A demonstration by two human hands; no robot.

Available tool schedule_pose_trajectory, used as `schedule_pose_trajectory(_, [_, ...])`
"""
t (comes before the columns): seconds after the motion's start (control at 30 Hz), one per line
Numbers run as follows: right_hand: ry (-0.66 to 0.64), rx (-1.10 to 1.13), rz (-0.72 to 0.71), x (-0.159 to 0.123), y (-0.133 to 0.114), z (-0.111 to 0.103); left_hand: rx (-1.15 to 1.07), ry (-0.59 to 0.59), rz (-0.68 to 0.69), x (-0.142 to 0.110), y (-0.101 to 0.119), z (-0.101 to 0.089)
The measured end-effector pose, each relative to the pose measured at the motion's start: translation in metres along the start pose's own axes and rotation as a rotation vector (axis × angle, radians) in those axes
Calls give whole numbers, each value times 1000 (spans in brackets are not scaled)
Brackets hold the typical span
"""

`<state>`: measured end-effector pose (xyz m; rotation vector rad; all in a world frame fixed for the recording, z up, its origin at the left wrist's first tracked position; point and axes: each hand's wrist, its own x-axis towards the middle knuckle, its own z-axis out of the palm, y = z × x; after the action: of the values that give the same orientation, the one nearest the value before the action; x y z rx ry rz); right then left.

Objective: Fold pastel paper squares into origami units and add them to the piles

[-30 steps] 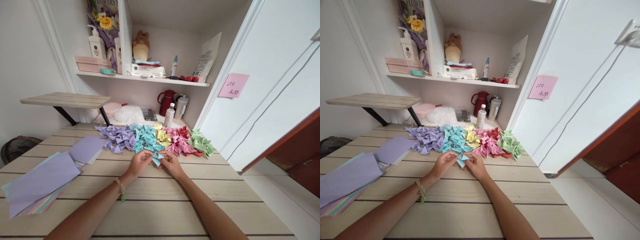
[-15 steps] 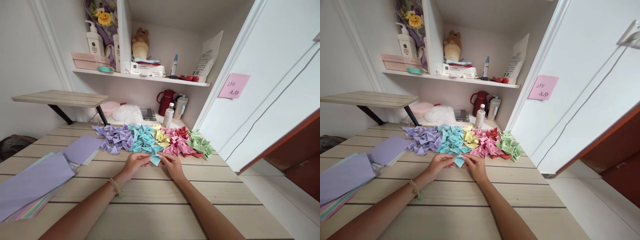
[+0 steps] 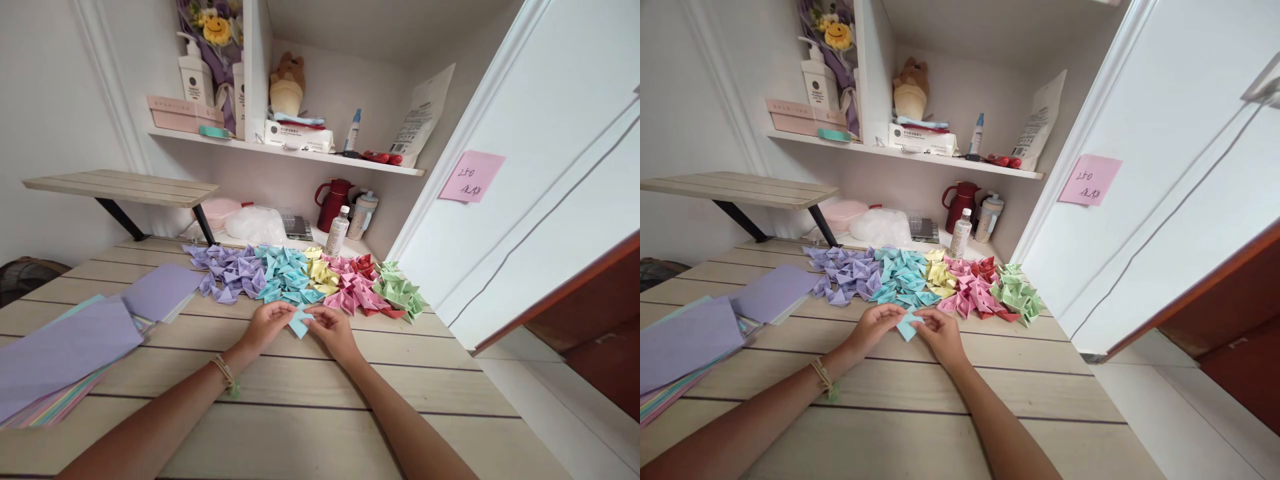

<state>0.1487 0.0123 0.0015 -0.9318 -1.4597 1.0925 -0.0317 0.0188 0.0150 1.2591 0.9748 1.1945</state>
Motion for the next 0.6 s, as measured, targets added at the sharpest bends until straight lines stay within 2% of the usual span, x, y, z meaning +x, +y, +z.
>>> schedule_pose_trajectory(0.2, [-9, -159, -72, -1, -2, 0, -93, -54, -29, 2, -6, -2])
schedule_pose_trajectory(0.4, [-7, 61, 3, 3, -1, -1, -69, -27, -5, 6, -11, -4])
schedule_pose_trajectory(0.6, [9, 52, 12, 4, 2, -3, -65, -11, -62, 4, -5, -5])
